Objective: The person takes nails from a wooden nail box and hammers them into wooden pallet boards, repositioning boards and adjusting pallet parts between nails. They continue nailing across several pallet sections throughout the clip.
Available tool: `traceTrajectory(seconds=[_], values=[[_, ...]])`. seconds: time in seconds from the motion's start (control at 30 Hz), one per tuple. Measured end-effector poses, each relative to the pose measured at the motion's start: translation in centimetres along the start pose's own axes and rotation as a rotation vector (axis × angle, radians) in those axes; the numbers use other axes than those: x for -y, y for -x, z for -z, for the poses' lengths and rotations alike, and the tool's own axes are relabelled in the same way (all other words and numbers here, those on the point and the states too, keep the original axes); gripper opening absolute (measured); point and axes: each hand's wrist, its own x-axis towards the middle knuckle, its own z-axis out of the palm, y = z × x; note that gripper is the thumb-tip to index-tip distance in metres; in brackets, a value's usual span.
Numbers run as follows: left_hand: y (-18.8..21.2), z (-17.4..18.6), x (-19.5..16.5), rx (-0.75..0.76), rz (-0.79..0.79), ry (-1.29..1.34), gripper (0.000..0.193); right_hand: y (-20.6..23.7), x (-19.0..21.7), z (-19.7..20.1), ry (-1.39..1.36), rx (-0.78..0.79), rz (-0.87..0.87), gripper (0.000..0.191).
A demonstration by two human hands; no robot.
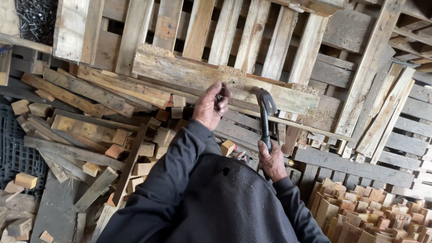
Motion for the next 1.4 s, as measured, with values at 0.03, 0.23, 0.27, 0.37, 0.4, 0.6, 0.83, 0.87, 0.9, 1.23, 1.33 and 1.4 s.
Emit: traceTrajectory(seconds=[0.03,0.23,0.27,0.37,0.4,0.6,0.83,0.87,0.9,1.23,1.33,1.4], values=[[-0.7,0.1,-0.8,-0.007,-0.012,-0.082,0.021,0.2,0.2,0.2,0.006,-0.013,-0.038,0.041],[-5.6,0.9,-1.9,0.074,-0.04,-0.452,0.013,2.4,1.3,1.0,-0.064,0.001,0.09,0.045],[-6.3,1.0,-1.5,0.1,-0.068,-0.515,0.012,2.3,1.5,0.8,-0.082,0.019,0.154,0.045],[-7.7,1.0,0.0,0.058,-0.288,-0.862,0.007,1.6,2.2,-0.2,0.048,-0.027,-0.084,0.04],[-8.0,0.9,0.3,0.047,-0.35,-0.971,0.007,1.5,2.6,-0.4,0.007,-0.023,-0.09,0.042],[-8.1,0.9,0.6,0.045,-0.677,-1.367,0.011,3.9,5.7,0.4,-0.091,-0.022,0.12,0.046],[-7.8,0.7,0.7,0.024,-0.701,-1.502,0.015,2.9,8.9,-0.4,0.014,0.085,0.165,0.039],[-7.8,0.7,0.5,0.015,-0.676,-1.535,0.016,2.7,9.6,-0.4,0.142,0.08,0.005,0.038],[-7.8,0.6,0.2,0.05,-0.657,-1.491,0.015,2.8,10.5,-0.2,0.109,0.054,-0.035,0.038],[-12.9,-0.3,-3.8,-0.415,-0.688,-1.134,0.022,2.3,17.9,0.4,-0.321,0.14,1.181,0.051],[-13.7,-0.6,-3.8,-0.447,-0.851,-1.03,0.026,1.4,15.5,-1.4,-0.029,0.053,0.409,0.038],[-13.7,-0.7,-3.5,-0.419,-0.752,-0.51,0.026,1.8,14.9,-0.4,0.181,0.003,-0.115,0.034]])
